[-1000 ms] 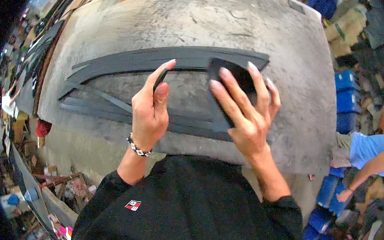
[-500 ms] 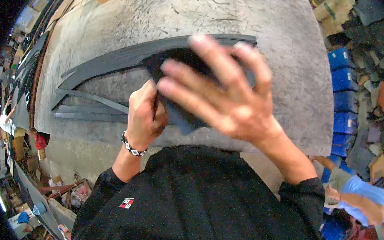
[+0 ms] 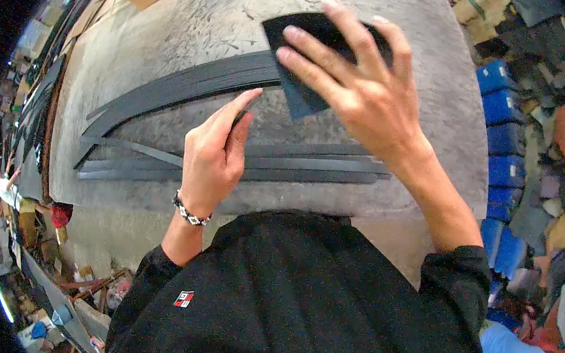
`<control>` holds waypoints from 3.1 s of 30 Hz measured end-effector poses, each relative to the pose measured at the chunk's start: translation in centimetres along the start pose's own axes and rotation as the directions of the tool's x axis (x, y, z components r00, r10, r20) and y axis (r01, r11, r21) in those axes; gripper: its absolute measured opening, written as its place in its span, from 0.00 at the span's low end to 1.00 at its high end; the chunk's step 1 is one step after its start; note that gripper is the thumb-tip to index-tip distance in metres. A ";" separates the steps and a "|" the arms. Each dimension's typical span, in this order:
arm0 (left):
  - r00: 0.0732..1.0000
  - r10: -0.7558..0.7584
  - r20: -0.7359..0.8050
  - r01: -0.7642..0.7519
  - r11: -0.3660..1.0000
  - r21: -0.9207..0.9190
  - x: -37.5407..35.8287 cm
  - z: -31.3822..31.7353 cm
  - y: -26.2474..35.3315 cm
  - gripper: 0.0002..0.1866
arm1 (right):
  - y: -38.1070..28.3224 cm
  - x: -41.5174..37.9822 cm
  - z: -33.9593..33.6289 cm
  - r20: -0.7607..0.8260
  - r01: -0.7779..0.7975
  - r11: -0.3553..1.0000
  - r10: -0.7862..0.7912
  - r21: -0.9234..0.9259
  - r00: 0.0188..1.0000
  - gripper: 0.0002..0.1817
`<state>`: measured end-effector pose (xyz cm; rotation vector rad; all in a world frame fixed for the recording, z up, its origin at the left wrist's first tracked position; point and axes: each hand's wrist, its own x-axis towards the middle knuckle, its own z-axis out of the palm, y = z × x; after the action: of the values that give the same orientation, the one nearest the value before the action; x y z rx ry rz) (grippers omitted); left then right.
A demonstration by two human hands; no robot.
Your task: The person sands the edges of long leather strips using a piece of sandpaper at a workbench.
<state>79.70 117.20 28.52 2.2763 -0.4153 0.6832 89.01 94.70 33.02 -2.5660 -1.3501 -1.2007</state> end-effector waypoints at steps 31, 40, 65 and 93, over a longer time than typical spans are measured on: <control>0.987 0.104 -0.121 -0.104 0.995 0.011 -0.9 -0.3 -0.4 0.23 | -2.3 -0.6 -1.2 -0.069 -0.127 0.980 0.139 0.152 0.988 0.23; 0.996 0.052 -0.078 -0.054 0.998 -0.020 -0.9 -0.3 0.2 0.25 | -0.8 -1.0 -0.3 -0.079 -0.093 0.994 0.097 0.051 0.992 0.20; 0.948 0.253 -0.192 -0.262 0.965 -0.022 -2.0 0.0 -1.4 0.23 | -4.5 -0.5 -2.8 -0.127 0.009 0.937 0.038 0.349 0.991 0.20; 0.969 -0.077 -0.237 -0.015 0.931 -0.366 -3.6 0.0 -0.3 0.21 | -1.5 -5.1 0.7 -0.005 -0.429 0.812 0.469 0.397 0.883 0.27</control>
<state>76.95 117.71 26.31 1.8165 -0.3514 0.7909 86.71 92.27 28.85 -2.3092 -0.7817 -0.8631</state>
